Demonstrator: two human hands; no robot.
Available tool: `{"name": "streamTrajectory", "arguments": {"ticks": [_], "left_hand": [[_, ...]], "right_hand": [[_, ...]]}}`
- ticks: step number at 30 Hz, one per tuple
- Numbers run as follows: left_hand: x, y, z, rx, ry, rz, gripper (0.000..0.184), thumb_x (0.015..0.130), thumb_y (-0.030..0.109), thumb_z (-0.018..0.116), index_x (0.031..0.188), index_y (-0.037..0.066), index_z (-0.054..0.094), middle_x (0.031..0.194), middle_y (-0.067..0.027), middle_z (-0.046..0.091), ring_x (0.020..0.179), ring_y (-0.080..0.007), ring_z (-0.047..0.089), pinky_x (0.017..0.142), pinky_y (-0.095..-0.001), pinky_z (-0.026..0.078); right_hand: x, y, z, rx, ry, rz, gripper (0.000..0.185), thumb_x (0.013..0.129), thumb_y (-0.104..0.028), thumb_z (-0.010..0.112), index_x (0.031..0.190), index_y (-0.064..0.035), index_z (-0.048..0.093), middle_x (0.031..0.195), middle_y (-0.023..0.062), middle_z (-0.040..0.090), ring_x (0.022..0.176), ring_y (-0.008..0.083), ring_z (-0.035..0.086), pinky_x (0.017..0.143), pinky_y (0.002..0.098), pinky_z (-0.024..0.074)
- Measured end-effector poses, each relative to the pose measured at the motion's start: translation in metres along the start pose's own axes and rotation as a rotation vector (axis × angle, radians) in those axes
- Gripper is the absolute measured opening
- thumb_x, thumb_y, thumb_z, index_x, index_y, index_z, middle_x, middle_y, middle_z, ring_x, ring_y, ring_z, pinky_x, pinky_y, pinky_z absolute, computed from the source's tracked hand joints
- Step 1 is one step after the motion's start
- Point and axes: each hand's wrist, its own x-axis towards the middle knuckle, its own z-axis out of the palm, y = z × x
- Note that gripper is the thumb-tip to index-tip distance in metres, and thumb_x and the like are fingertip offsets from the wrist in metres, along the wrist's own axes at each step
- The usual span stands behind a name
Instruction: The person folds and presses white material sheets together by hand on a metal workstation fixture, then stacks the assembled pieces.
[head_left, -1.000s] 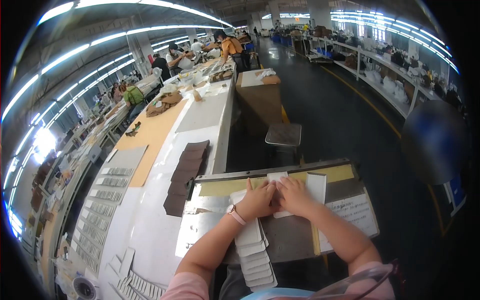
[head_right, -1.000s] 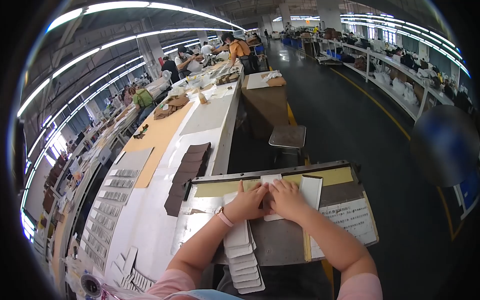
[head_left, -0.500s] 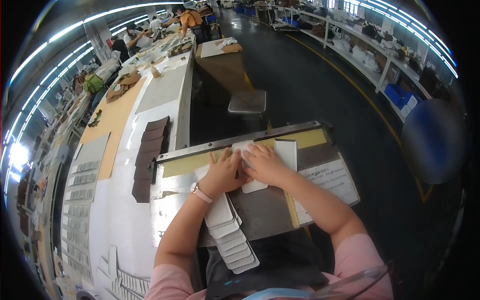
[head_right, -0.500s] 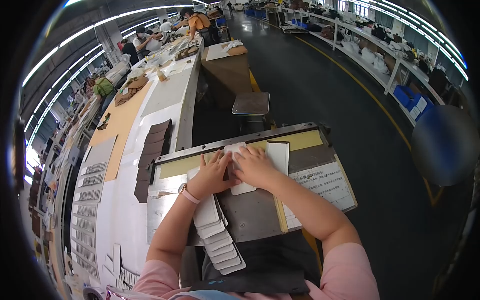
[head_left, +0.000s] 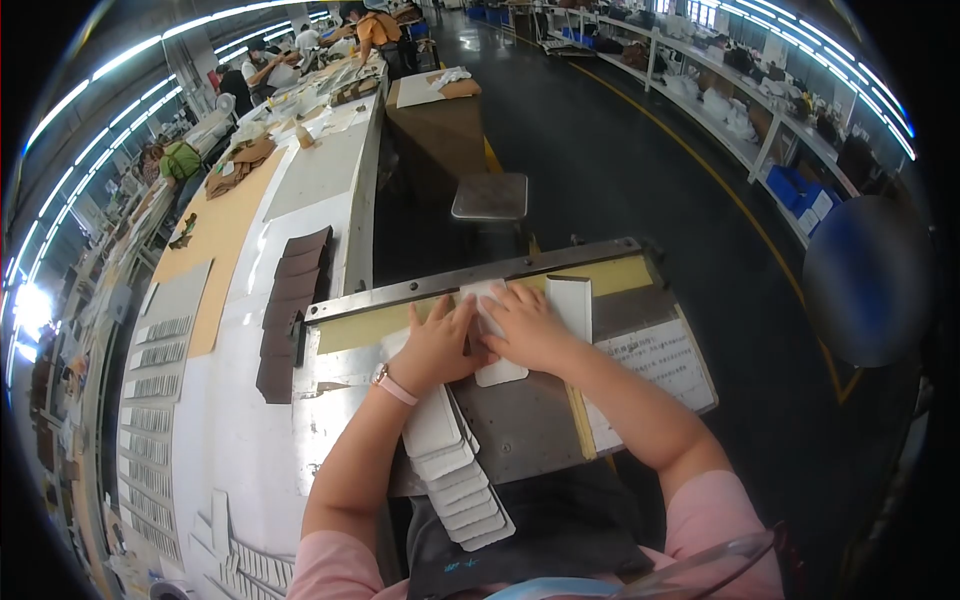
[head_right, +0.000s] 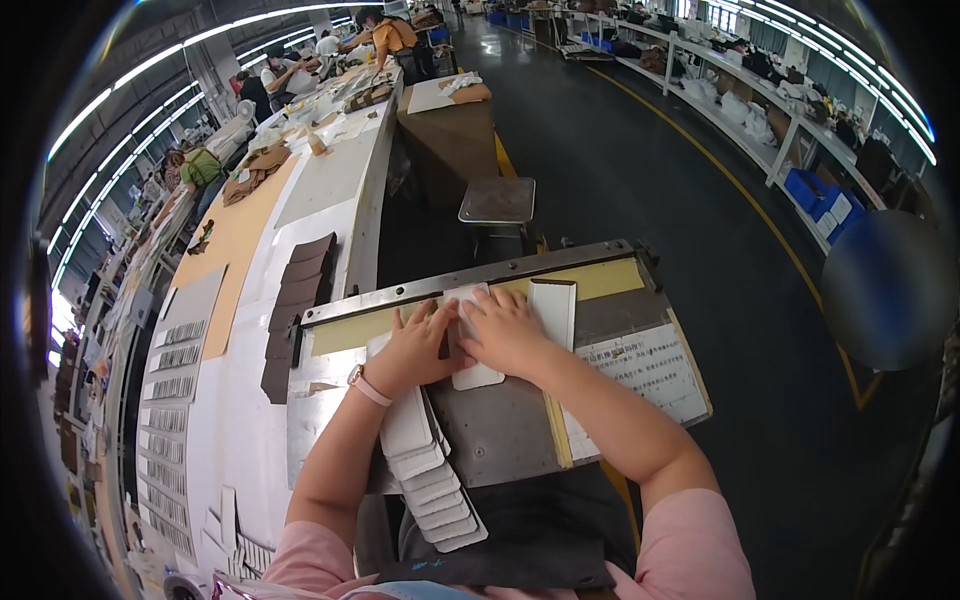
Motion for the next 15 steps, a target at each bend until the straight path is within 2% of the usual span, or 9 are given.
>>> {"name": "streamTrajectory", "arguments": {"ticks": [4, 7, 13, 15], "left_hand": [[0.0, -0.001, -0.002, -0.025, -0.011, -0.009, 0.091, 0.075, 0.055, 0.073, 0.144, 0.006, 0.039, 0.135, -0.0132, 0.055, 0.139, -0.0387, 0.034, 0.107, -0.0693, 0.019], [-0.001, 0.0, 0.004, 0.056, 0.138, 0.063, 0.082, 0.074, 0.052, 0.075, 0.136, 0.006, 0.048, 0.134, -0.0109, 0.056, 0.134, -0.0373, 0.039, 0.107, -0.0636, 0.024], [-0.005, 0.002, 0.003, 0.03, 0.25, 0.185, 0.059, 0.074, 0.039, 0.078, 0.12, 0.008, 0.057, 0.131, -0.0082, 0.056, 0.125, -0.0347, 0.045, 0.104, -0.0512, 0.034], [-0.005, -0.002, 0.003, 0.005, 0.254, 0.2, 0.056, 0.074, 0.038, 0.078, 0.118, 0.009, 0.058, 0.131, -0.0095, 0.055, 0.125, -0.0349, 0.045, 0.104, -0.051, 0.034]], "right_hand": [[-0.002, -0.008, -0.001, -0.059, 0.038, 0.059, 0.057, 0.084, -0.035, 0.068, 0.127, 0.0006, 0.055, 0.139, 0.0207, 0.046, 0.13, 0.0398, 0.039, 0.11, 0.0489, 0.031], [0.0, -0.012, -0.013, -0.012, -0.033, 0.068, 0.052, 0.082, -0.032, 0.07, 0.121, 0.0009, 0.059, 0.132, 0.0196, 0.05, 0.126, 0.0381, 0.042, 0.107, 0.048, 0.0328], [0.0, -0.012, -0.012, 0.041, -0.037, 0.068, 0.048, 0.081, -0.03, 0.071, 0.117, 0.0015, 0.061, 0.124, 0.0171, 0.054, 0.122, 0.0356, 0.045, 0.104, 0.0462, 0.0356], [0.0, -0.008, -0.005, 0.005, 0.086, 0.008, 0.042, 0.08, -0.03, 0.072, 0.108, -0.001, 0.063, 0.114, 0.0126, 0.056, 0.115, 0.0312, 0.049, 0.101, 0.0446, 0.0368]]}}
